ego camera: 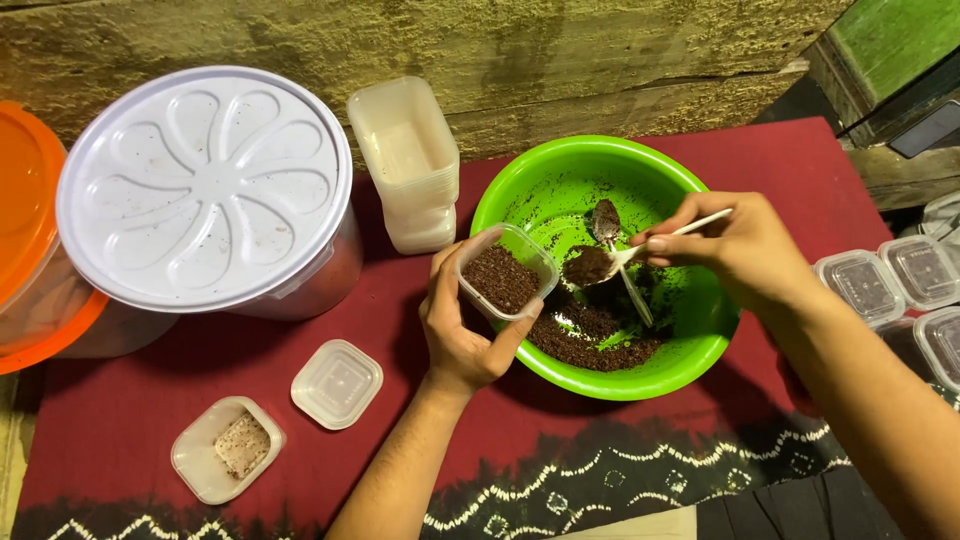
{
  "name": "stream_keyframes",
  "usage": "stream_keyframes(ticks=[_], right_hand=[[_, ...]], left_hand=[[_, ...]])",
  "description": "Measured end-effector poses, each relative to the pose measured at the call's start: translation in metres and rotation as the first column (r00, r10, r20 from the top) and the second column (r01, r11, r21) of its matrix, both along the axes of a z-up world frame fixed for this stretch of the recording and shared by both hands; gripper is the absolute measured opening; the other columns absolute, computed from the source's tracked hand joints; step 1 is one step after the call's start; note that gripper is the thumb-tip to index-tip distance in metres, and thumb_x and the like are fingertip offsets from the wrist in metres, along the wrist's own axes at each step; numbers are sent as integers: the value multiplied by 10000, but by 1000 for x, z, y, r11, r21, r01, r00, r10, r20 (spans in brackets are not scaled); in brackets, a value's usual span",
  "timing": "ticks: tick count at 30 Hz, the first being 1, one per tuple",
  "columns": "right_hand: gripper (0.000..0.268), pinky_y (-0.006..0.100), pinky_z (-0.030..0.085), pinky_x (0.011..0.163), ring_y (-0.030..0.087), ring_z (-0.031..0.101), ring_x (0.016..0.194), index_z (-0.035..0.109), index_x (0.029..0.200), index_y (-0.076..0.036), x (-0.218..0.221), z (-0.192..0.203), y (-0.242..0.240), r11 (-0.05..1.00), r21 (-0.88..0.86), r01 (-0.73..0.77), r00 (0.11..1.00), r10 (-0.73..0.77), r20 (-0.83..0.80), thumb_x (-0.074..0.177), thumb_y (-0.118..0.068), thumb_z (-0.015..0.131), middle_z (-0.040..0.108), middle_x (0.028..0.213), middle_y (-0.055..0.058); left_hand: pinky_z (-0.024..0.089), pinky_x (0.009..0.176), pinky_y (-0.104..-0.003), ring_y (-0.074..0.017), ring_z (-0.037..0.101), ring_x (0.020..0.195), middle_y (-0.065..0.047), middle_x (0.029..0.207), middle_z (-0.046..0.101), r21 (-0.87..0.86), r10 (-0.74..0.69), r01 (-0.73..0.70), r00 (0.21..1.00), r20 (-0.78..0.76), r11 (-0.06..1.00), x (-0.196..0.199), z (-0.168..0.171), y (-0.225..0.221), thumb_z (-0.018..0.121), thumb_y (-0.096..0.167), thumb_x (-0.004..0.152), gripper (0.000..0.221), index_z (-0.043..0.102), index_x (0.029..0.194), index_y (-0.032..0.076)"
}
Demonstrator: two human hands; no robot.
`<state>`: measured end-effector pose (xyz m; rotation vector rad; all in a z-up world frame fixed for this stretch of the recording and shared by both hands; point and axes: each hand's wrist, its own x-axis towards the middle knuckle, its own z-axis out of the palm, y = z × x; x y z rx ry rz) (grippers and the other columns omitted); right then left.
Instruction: Filling small plastic containers with dark brown granular material using a spoon from a green bowl.
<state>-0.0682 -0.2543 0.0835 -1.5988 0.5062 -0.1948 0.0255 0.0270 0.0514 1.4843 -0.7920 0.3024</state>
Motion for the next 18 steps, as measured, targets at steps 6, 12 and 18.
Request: stream_keyframes(ticks=[6,12,18], right_hand=[[140,254,617,761,283,772,865,611,813,21,-18,54,18,994,-78,82,981,-67,183,835,68,741,751,956,253],[136,253,642,735,293,782,845,623,836,36,-18,64,36,996,-74,47,963,-26,269,812,75,751,746,931,248],[184,288,661,754,258,804,902,608,787,29,-19,67,76,794,-608,-19,920,251,300,822,-11,785,774,955,208]], left_hand=[[568,1043,-368,-270,687,1171,-124,1299,693,68,19,-18,1000,-17,998,-11,8,-3,798,267,777,628,598,1325,33],[589,1058,-349,-274,732,1163,-160,1299,700,27,-38,40,998,-49,999,-23,11,-8,828,234,761,661,588,1324,-14],[558,1099,-368,-300,718,1184,-191,1292,693,11,-49,49,998,-38,999,-26,12,-9,838,221,782,647,579,1313,-44]])
